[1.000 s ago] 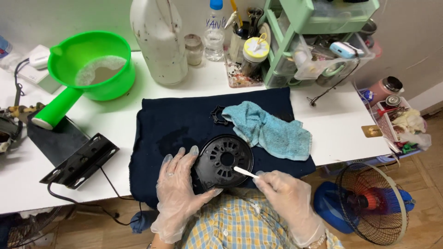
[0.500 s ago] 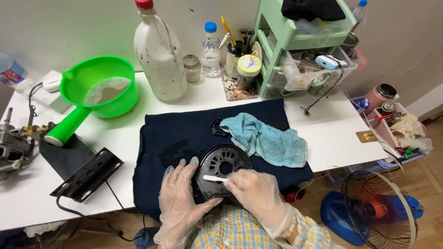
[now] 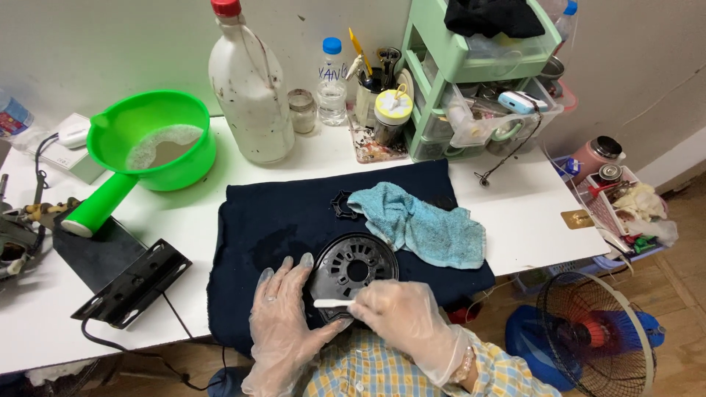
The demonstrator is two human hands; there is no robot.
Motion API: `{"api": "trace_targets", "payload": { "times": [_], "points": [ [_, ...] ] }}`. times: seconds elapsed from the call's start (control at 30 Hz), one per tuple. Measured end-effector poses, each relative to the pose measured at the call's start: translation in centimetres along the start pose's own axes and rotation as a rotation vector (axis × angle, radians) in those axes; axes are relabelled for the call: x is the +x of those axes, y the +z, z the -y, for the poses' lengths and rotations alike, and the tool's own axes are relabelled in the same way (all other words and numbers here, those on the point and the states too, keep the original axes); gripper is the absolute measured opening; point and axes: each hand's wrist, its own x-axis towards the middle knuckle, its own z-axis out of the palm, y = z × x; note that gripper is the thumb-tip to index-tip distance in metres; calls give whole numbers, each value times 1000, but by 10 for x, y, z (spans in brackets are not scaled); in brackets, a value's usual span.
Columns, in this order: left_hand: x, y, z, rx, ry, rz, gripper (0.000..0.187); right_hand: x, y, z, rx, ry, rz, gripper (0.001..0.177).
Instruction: Cleaning a black plastic appliance component using a small brush and a cloth
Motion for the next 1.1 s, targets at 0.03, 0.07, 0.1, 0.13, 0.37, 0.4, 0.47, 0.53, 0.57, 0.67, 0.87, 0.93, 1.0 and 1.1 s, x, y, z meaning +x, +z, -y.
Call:
{"api": "trace_targets", "payload": {
  "times": [0.03, 0.07, 0.1, 0.13, 0.37, 0.4, 0.47, 0.53, 0.57, 0.67, 0.87, 0.93, 1.0, 1.1],
  "points": [
    [0, 0, 0, 0, 0, -4, 98, 5, -1, -2, -2, -2, -2, 20],
    [-1, 0, 1, 2, -14, 20, 101, 10, -2, -5, -76, 26, 39, 20],
    [-1, 0, 1, 3, -27, 46, 104, 14, -3, -7, -148, 57, 80, 20],
    [0, 0, 1, 3, -26, 44, 104, 19, -1, -10, -150, 57, 78, 20],
    [-1, 2, 2, 8, 8, -11, 97, 13, 22, 3, -304, -87, -109, 27],
    [0, 1, 0, -11, 43, -73, 91, 8, 24, 9, -165, -128, -160, 18],
    [-1, -1, 1, -14, 9, -16, 97, 15, 15, 4, -180, -111, -117, 19],
    [-1, -2, 0, -16, -24, 41, 104, 22, 12, -5, -195, -95, -75, 20],
    [-1, -3, -1, -13, -16, 28, 104, 26, 14, -12, -158, -22, -169, 17],
    [-2, 1, 2, 3, -24, 46, 103, 27, 18, -11, -186, 33, -171, 20],
    [-3, 1, 2, -1, 14, 2, 103, 17, 20, -5, -272, -36, -152, 24],
    [-4, 1, 2, -1, 29, -13, 103, 21, 16, -14, -186, 35, -66, 23],
    [-3, 3, 2, 9, -27, 23, 102, 23, 15, -21, -128, 41, -142, 18],
    [-6, 6, 7, 14, 24, 7, 99, 10, 23, 2, -310, -166, -74, 37]
  ]
}}
